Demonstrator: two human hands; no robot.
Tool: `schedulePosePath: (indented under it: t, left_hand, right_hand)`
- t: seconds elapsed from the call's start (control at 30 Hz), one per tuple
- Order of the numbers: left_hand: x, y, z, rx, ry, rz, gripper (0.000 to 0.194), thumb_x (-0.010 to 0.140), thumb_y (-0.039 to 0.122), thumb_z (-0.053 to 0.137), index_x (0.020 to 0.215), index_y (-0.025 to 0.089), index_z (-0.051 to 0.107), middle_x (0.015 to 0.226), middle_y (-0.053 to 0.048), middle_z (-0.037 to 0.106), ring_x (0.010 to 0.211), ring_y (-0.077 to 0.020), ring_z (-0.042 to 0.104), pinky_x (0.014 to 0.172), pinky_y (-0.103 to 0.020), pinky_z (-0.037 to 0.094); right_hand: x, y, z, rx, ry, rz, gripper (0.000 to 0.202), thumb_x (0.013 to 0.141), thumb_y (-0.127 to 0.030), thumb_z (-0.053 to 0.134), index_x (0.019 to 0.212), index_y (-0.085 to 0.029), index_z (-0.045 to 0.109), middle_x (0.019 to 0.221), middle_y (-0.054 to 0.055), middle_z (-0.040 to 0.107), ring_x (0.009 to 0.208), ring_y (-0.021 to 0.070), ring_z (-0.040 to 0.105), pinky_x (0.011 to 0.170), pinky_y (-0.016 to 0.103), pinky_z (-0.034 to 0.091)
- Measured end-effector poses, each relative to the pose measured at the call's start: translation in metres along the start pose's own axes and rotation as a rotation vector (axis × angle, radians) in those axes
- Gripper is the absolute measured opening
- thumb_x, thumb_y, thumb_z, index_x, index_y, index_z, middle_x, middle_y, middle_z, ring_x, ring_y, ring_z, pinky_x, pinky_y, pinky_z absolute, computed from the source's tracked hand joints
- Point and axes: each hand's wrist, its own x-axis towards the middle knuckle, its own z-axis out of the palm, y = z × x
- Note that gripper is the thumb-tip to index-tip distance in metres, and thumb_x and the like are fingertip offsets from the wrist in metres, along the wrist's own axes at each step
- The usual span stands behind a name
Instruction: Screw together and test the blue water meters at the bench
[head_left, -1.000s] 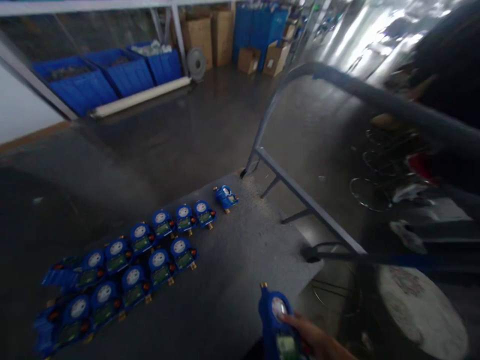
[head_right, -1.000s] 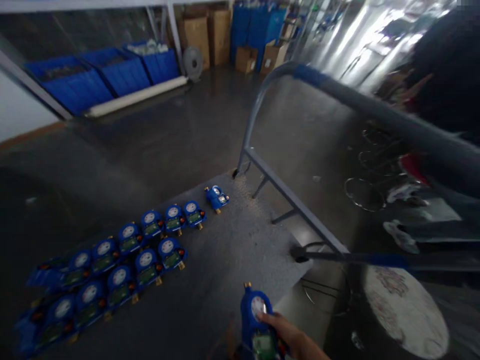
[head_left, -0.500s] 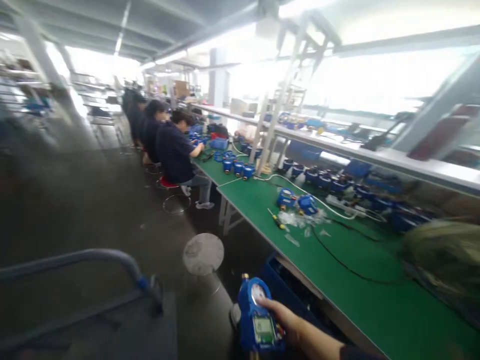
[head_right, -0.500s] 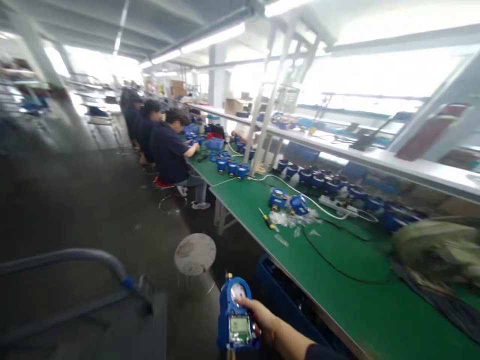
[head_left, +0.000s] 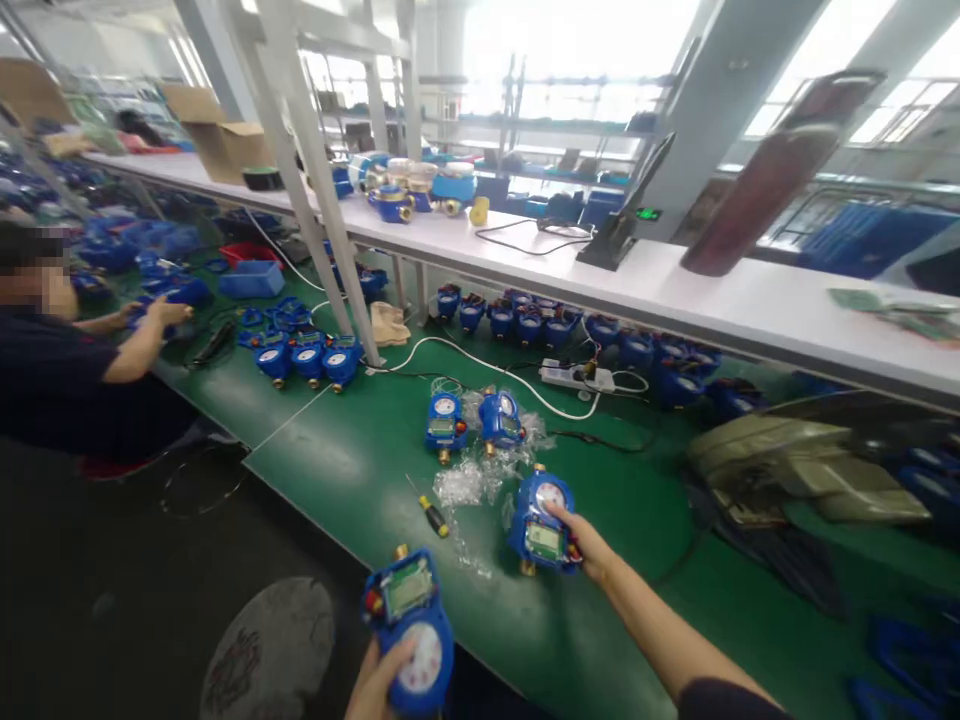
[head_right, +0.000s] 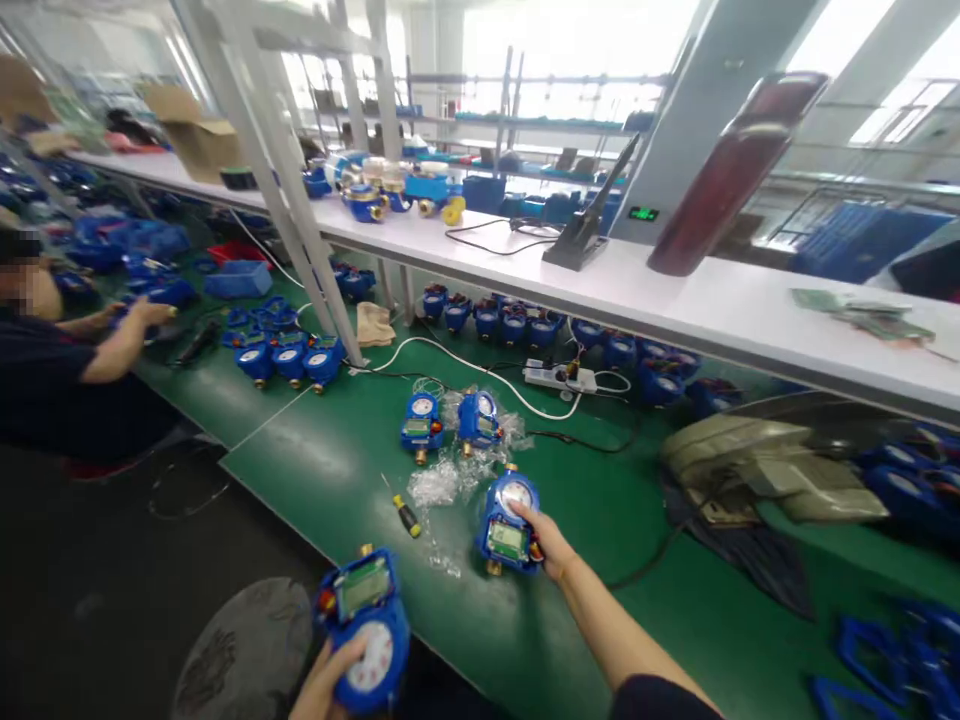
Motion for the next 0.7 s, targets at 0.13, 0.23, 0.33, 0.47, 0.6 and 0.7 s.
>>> schedulePosePath:
  t: [0.13,0.23,0.33,0.47,0.6,0.7]
  left_hand:
    - [0.077,0.049,0.084,-0.081,-0.246,-0.146,0.082,0.053,0.047,0.087,0.125,0.024,0.054,0.109,-0.009,0.074,0.099,-0.0325,0.072,0.076,-0.037,0.061]
    - [0.122,0.066,0.132,-0.059,-0.256,-0.181,0.078,0.053,0.043,0.088,0.122,0.022,0.057,0.108,-0.01,0.074,0.093,-0.0325,0.073,0.067,-0.037,0.06]
    - [0.152,0.073,0.165,-0.052,-0.239,-0.223,0.078,0.055,0.044,0.088,0.123,0.021,0.057,0.11,-0.012,0.074,0.093,-0.0332,0.073,0.064,-0.037,0.059]
    - [0.179,0.079,0.189,-0.032,-0.182,-0.244,0.077,0.067,0.046,0.083,0.131,0.019,0.052,0.112,-0.014,0.073,0.097,-0.0322,0.072,0.07,-0.039,0.059]
    - [0.19,0.082,0.2,0.017,-0.15,-0.221,0.064,0.082,0.037,0.072,0.137,0.017,0.047,0.118,-0.015,0.07,0.096,-0.027,0.072,0.079,-0.042,0.059]
    - [0.188,0.081,0.207,0.074,-0.109,-0.172,0.059,0.084,0.033,0.07,0.136,0.018,0.049,0.118,-0.014,0.07,0.098,-0.0259,0.071,0.084,-0.042,0.059]
  right_hand:
    - [0.062,-0.061,-0.032,-0.023,0.117,-0.012,0.036,0.082,-0.03,0.077,0.108,-0.006,0.067,0.088,0.014,0.079,0.073,0.024,0.077,0.08,0.037,0.064]
    - [0.101,-0.085,-0.047,-0.051,0.154,0.003,0.036,0.082,-0.028,0.078,0.108,-0.006,0.067,0.088,0.014,0.079,0.074,0.024,0.077,0.08,0.037,0.064]
    - [0.126,-0.099,-0.052,-0.07,0.13,0.046,0.031,0.087,-0.029,0.073,0.107,-0.006,0.067,0.09,0.016,0.079,0.076,0.0233,0.077,0.083,0.037,0.063]
    - [0.148,-0.116,-0.054,-0.085,0.063,0.133,0.031,0.088,-0.029,0.072,0.107,-0.005,0.068,0.093,0.017,0.079,0.079,0.025,0.078,0.089,0.042,0.062]
    - [0.164,-0.128,-0.056,-0.108,0.035,0.195,0.032,0.09,-0.032,0.07,0.108,-0.006,0.068,0.09,0.016,0.079,0.081,0.0258,0.078,0.093,0.044,0.06]
    - [0.17,-0.133,-0.061,-0.152,0.032,0.22,0.035,0.089,-0.037,0.071,0.108,-0.007,0.069,0.092,0.016,0.079,0.086,0.0265,0.078,0.094,0.044,0.059]
